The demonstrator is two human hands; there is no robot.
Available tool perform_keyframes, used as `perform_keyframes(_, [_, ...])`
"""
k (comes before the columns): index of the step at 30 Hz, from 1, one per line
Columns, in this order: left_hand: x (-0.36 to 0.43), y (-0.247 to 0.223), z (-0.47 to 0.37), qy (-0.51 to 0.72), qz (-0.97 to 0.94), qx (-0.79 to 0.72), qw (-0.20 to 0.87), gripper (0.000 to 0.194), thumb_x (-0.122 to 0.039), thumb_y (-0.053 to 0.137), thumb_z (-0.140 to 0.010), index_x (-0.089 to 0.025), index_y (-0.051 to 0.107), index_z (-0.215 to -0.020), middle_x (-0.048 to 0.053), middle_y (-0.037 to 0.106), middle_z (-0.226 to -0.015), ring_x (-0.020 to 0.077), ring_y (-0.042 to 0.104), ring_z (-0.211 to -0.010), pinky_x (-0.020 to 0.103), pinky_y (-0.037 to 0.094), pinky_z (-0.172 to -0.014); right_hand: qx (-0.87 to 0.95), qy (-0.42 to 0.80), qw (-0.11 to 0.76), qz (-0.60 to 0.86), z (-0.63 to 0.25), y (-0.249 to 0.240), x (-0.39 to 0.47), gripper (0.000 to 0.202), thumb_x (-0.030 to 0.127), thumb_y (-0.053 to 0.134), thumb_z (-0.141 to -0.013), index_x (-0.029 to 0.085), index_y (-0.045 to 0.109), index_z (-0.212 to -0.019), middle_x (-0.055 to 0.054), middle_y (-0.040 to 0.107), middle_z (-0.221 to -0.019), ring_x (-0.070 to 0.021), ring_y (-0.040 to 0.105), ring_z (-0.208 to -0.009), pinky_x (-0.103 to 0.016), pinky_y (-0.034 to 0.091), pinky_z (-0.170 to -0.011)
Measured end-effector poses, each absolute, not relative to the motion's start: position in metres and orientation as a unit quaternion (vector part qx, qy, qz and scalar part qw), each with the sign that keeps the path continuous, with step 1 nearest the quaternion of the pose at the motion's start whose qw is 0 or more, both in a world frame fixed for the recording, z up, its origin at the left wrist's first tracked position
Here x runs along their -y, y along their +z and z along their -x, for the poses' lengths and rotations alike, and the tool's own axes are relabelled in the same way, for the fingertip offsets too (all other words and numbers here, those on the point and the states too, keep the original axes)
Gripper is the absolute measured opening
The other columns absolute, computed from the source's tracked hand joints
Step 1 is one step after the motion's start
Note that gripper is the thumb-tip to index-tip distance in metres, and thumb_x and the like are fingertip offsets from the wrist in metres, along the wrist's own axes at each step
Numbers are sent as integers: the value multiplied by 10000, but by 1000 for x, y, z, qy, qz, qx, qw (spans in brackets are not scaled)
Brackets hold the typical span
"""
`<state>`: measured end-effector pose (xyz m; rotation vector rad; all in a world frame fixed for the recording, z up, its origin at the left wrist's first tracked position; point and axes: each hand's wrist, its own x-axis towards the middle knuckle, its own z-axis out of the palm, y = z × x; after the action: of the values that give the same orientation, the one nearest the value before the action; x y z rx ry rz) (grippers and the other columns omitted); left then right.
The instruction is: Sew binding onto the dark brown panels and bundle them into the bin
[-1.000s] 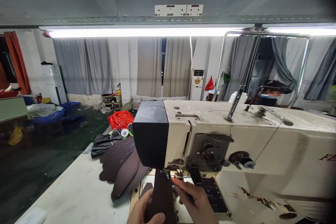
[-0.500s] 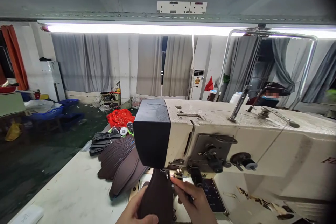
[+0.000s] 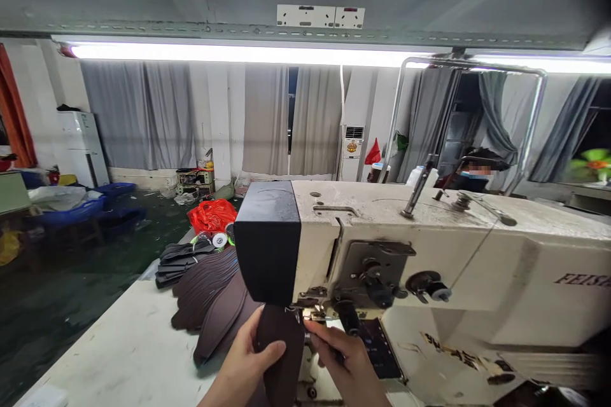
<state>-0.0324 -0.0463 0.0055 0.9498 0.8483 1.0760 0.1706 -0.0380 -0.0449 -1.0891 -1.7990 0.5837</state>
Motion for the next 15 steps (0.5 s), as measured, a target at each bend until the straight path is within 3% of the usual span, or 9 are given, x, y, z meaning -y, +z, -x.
perform_keyframes(8, [37, -3, 15, 541, -446, -397, 592, 444, -335, 729, -680, -178, 526, -1043, 59, 670, -990, 212, 596, -966, 310, 490, -865, 738, 193, 476, 438, -168, -43, 37, 311, 343, 496, -901, 214, 700, -1098, -46, 683, -687, -134, 608, -577, -216, 512, -560])
perform_keyframes(11, [29, -8, 12, 536, -461, -442, 552, 340, -356, 672, -717, -164, 526, -956, 36, 649, -859, 164, 588, -784, 239, 493, -652, 735, 190, 489, 430, -167, -40, 37, 293, 326, 512, -892, 206, 713, -1069, -42, 683, -666, -133, 609, -564, -212, 511, -551])
perform_keyframes(13, [22, -12, 9, 538, -458, -473, 526, 333, -374, 661, -705, -156, 521, -914, 13, 609, -772, 132, 538, -649, 207, 427, -501, 736, 187, 496, 422, -166, -40, 37, 288, 317, 515, -890, 200, 717, -1058, -34, 671, -635, -122, 580, -519, -204, 494, -511])
perform_keyframes(15, [14, -14, 7, 550, -442, -483, 518, 337, -377, 666, -673, -151, 514, -874, -1, 574, -722, 118, 506, -592, 202, 392, -456, 736, 191, 497, 419, -166, -41, 37, 288, 313, 513, -892, 200, 715, -1062, -33, 669, -637, -115, 565, -506, -201, 482, -494])
